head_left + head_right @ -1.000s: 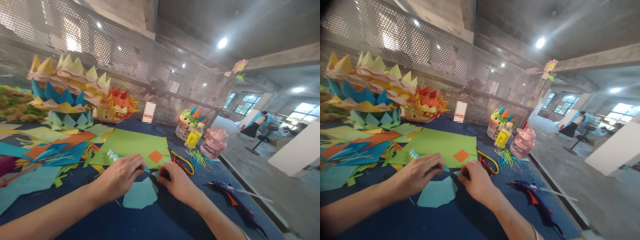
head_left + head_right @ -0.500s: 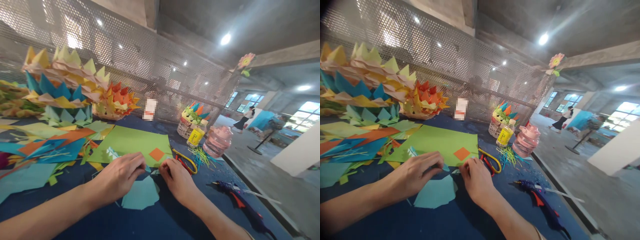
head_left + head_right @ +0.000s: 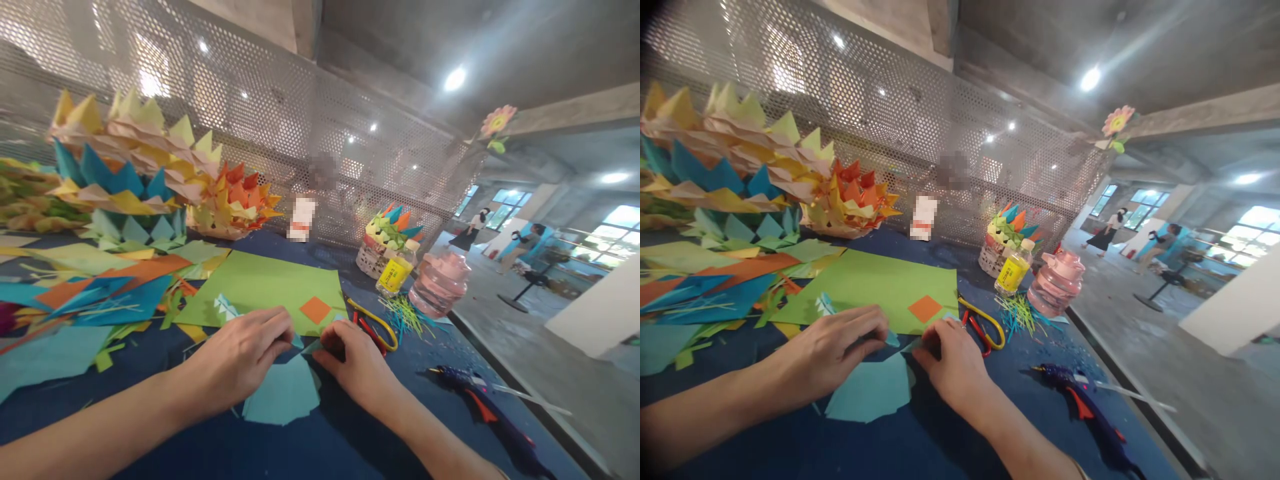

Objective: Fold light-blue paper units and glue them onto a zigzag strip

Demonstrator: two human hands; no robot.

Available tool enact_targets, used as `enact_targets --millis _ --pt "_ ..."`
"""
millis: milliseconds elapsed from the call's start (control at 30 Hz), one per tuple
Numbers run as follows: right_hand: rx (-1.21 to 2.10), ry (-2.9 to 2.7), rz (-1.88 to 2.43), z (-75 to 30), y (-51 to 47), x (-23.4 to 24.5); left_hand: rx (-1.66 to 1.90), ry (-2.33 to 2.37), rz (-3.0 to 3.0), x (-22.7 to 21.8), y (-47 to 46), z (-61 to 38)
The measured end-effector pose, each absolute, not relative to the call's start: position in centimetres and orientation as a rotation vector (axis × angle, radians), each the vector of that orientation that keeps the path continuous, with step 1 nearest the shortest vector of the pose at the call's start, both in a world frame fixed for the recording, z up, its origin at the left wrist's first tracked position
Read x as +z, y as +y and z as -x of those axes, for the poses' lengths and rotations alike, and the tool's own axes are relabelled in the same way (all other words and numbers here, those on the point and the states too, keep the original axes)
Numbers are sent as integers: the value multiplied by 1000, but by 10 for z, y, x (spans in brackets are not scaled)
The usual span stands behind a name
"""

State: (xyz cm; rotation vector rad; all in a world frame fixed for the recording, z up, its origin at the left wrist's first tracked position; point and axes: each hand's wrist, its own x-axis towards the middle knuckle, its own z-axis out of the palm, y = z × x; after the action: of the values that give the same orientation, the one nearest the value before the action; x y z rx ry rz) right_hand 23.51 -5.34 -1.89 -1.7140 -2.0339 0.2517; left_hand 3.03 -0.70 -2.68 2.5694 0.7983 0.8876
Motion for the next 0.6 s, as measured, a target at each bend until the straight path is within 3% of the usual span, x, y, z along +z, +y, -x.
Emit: enact_targets --millis 200,600 --pt "456 -1907 1624 -234 -51 -17 899 795 -2580 -26 -6 -31" --pt "399 -1813 1420 -224 -59 -4 898 807 -2563 -22 -10 -30"
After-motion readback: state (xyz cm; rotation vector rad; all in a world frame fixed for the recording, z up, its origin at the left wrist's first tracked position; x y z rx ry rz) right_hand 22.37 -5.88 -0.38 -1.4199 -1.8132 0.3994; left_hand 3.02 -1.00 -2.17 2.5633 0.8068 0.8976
